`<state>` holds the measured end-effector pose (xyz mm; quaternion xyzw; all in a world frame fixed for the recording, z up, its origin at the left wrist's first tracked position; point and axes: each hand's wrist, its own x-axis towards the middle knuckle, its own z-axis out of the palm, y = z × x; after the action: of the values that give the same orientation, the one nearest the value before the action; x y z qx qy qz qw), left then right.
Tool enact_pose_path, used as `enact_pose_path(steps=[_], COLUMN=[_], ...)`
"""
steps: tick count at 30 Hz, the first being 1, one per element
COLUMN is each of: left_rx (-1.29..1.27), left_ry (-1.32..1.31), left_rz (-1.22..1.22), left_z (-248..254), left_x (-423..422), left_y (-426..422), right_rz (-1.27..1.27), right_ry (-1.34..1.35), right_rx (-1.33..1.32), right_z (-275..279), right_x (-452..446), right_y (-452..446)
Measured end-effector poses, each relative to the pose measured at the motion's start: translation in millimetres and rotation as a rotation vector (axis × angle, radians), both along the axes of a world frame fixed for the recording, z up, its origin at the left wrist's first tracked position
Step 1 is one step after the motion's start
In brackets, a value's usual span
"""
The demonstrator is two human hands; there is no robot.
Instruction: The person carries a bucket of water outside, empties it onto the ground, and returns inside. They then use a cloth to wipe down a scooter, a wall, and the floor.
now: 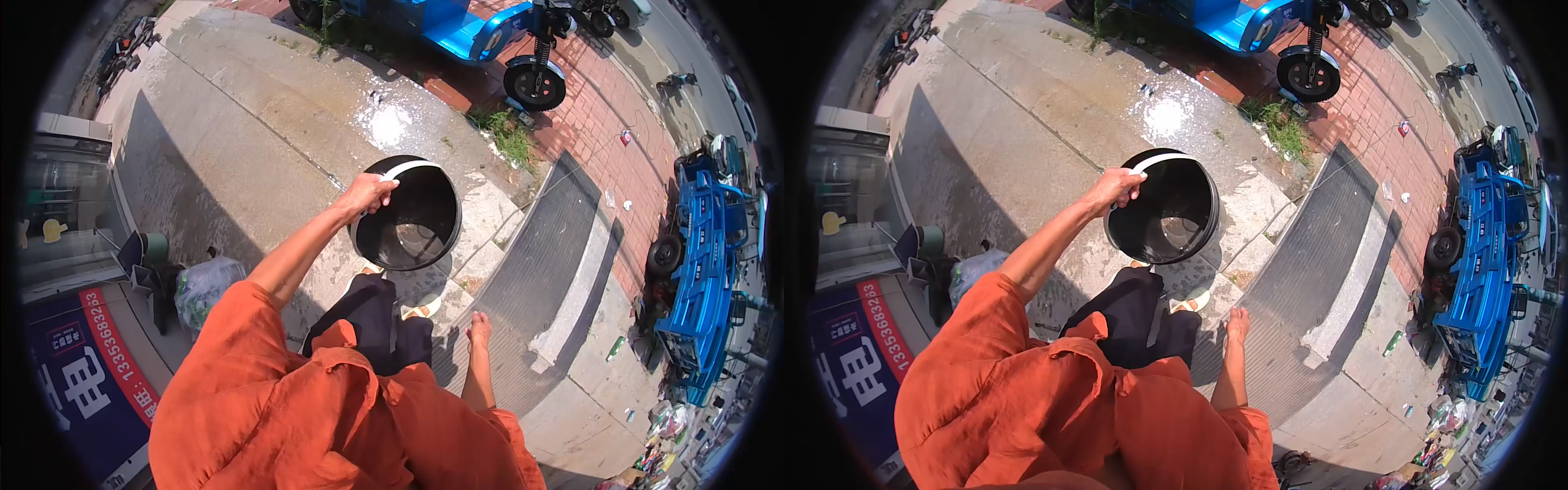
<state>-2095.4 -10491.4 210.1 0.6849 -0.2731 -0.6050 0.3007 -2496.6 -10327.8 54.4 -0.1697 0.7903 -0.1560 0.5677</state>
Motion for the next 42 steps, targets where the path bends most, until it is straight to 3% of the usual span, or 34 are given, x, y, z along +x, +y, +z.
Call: enact_pose_path(steps=[1, 3, 5, 7, 10, 13, 15, 21, 23, 28, 35, 39, 42], left_rx=[0.077, 0.066, 0.106, 0.176, 0.211, 0.24, 0.274, 0.286, 0.221, 0.285, 0.427, 0.345, 0.285], left_ry=[0.125, 0.131, 0.222, 0.256, 0.244, 0.31, 0.268, 0.074, 0.026, -0.125, -0.294, -0.272, -0.234], left_rz=[-0.006, 0.042, 0.121, 0.21, 0.33, 0.463, 0.517, 0.65, 0.682, 0.622, 0.173, 0.13, 0.081], left_z=[-9.5, -16.4, -36.4, -47.7, -62.1, -85.3, -97.5, -121.9, -94.4, -70.8, -87.4, -40.8, -15.5], left_x=[-12.5, -39.6, -30.3, -3.8, 48.8, 103.3, 128.9, 180.1, 164.7, 143.4, 130.0, 32.7, -46.0], left_y=[3.8, 6.2, 4.7, -2.2, -10.6, -7.1, 2.0, 46.1, 49.9, 40.1, 55.4, 89.6, 111.6], right_rz=[-0.051, -0.189, -0.314, -0.505, -0.736, -0.677, -0.665, -0.777, -0.854, -1.001, -1.12, -1.34, -1.401], right_ry=[0.038, 0.112, 0.103, 0.271, 0.194, 0.219, 0.184, 0.126, 0.111, 0.058, -0.056, -0.124, -0.128], right_rx=[0.029, 0.173, 0.152, 0.171, 0.196, 0.51, 0.575, 0.511, 0.481, 0.436, 0.387, 0.248, 0.263], right_z=[9.6, 18.3, 29.1, 69.7, 102.2, 116.6, 124.4, 120.5, 119.1, 104.5, 57.4, 47.0, 75.9], right_x=[-19.3, -58.8, -89.2, -70.3, -36.9, 13.4, 48.9, 120.5, 131.1, 142.0, 119.7, 88.0, 41.9], right_y=[24.6, 77.8, 144.9, 196.3, 285.7, 353.5, 379.9, 411.5, 415.1, 433.8, 485.6, 523.1, 542.7])
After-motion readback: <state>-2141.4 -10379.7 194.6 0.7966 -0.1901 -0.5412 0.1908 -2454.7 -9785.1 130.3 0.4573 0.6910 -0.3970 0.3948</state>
